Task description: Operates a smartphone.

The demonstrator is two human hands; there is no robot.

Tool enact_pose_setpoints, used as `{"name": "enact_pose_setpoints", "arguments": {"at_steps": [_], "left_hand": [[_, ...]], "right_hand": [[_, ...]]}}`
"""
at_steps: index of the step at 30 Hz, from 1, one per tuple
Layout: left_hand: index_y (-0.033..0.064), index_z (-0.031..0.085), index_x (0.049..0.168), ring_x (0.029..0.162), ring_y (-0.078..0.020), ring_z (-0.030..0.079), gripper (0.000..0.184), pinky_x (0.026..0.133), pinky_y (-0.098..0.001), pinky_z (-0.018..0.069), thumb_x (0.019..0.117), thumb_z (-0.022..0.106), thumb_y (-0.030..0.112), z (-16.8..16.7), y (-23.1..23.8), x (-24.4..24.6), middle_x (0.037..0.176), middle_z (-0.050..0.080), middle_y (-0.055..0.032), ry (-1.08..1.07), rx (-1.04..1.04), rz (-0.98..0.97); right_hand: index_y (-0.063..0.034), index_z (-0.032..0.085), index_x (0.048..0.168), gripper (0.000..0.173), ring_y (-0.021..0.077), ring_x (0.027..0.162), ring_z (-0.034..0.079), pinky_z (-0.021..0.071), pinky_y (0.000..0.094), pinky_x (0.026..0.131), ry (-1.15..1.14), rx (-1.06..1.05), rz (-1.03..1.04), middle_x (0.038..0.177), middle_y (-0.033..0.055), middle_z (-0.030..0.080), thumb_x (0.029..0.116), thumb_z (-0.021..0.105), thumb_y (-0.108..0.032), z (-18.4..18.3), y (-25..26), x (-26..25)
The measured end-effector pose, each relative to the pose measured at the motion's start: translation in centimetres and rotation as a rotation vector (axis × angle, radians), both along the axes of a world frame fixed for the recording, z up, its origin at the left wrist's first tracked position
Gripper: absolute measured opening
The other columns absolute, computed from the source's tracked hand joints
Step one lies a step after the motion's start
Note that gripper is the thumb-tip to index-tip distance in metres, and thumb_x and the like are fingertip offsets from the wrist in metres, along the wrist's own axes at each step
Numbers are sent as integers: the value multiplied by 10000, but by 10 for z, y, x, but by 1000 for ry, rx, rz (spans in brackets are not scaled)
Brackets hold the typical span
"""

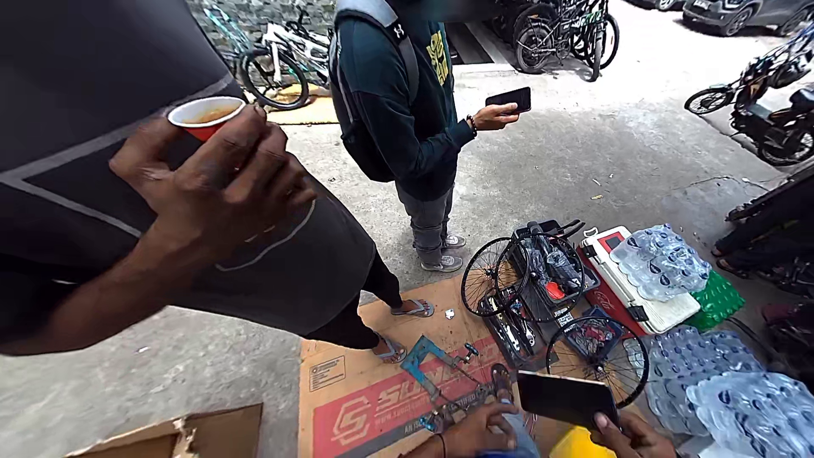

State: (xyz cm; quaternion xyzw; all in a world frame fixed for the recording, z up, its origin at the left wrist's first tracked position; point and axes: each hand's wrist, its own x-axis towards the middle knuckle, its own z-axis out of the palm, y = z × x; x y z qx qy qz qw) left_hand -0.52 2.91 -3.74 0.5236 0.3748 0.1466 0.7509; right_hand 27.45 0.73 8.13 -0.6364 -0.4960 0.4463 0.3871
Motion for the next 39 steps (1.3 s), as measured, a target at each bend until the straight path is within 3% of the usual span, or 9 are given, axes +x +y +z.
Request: {"name": "enact_pose_setpoints", "arguments": {"at_steps": [3,5,6,9,18,25,31,34,39], "left_hand": [[44,383,1493,872,-100,657,979,677,-276,541,796,762,618,15,30,6,1282,660,-70,-318,82,318],[153,555,1227,553,-7,522,718,485,-185,444,787,742,689,41,58,16,834,647,48,-522,94,558],[190,612,1110,550,11,537,606,507,-173,460,792,732,692,57,74,20,745,633,83,-616,93,650],[84,528,1465,1174,-261,658,786,1026,-424,518,893,675,602,96,117,13,1314,660,-171,-907,227,726],[78,618,1356,1114,-324,683,651,962,-455,558,927,621,566,120,159,36,1251,666,-218,-1225,63,702],[97,662,1305,1062,-299,702,612,945,-440,568,930,619,578,124,183,55,1181,700,-195,-1159,33,651],[106,637,1344,1101,-312,690,674,948,-452,571,920,611,630,127,201,56,1226,685,-196,-1148,66,687],[110,613,1359,1109,-346,676,798,932,-476,569,884,546,748,131,207,46,1242,664,-223,-1092,51,710],[119,609,1354,1058,-298,708,816,908,-450,594,929,393,781,153,216,34,1195,694,-194,-970,142,712]], "right_hand": [[49,641,1046,102,273,730,770,670,431,687,495,-31,-316,862,154,764,996,558,18,13,35,-49],[43,590,1145,169,284,730,763,661,428,671,751,-25,-299,908,181,755,981,554,25,17,53,-82],[28,510,1236,282,286,743,760,659,426,673,835,-41,-245,955,190,744,961,570,39,19,61,-95],[31,401,1340,527,296,747,754,655,434,661,942,-134,-54,983,225,730,884,659,92,21,82,-121],[79,614,1172,503,289,786,750,667,436,689,680,-127,489,980,197,740,770,885,-52,23,155,-81],[88,585,1206,509,252,711,734,651,377,589,703,-122,519,965,189,735,795,861,-28,23,179,-61],[88,499,1327,620,265,990,738,648,422,857,781,-69,713,1140,190,708,871,830,-170,28,212,-46],[38,427,1402,654,307,1005,718,645,459,808,959,-198,817,1234,219,648,937,762,-276,27,227,-46],[-44,322,1531,728,343,1079,692,622,503,876,978,-240,873,1309,241,602,911,698,-100,32,241,-55]]}}
